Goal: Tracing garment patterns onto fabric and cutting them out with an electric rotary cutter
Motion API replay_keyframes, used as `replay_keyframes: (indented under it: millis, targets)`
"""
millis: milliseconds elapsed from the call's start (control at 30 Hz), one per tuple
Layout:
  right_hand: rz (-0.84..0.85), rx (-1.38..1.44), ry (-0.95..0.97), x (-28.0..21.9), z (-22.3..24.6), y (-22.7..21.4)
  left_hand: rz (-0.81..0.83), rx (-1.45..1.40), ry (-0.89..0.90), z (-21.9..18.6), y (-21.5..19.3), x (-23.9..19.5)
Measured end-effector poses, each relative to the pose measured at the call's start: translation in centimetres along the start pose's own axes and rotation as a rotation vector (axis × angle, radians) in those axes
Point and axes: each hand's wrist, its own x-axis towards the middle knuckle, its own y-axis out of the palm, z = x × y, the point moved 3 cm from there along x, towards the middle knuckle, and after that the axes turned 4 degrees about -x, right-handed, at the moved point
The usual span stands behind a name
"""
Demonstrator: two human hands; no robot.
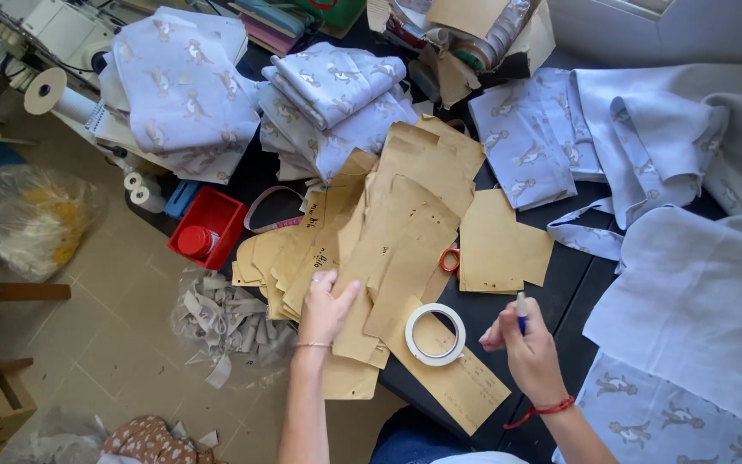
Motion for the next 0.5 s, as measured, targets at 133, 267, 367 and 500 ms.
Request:
replay_keyframes:
  millis: [133,267,367,500]
  targets:
    - [0.053,0.377,0.166,0.3,1.7,-0.1,0.276,-0.08,0.192,-7.7,0.2,-6.4]
    - [0.106,0.469,0.226,0.5,1.9,0.2,0.654,-0.126,0.225,-9.5,2.7,-9.6]
    - [0.037,0.274,0.323,0.2,2.1,0.4,0.629,-0.022,0.109,-8.9,3.8,-9.8]
    - [-0.001,0.274,0.326,-0.2,2.0,0.6,0.613,0.002,0.106,-7.3,3.9,-9.6]
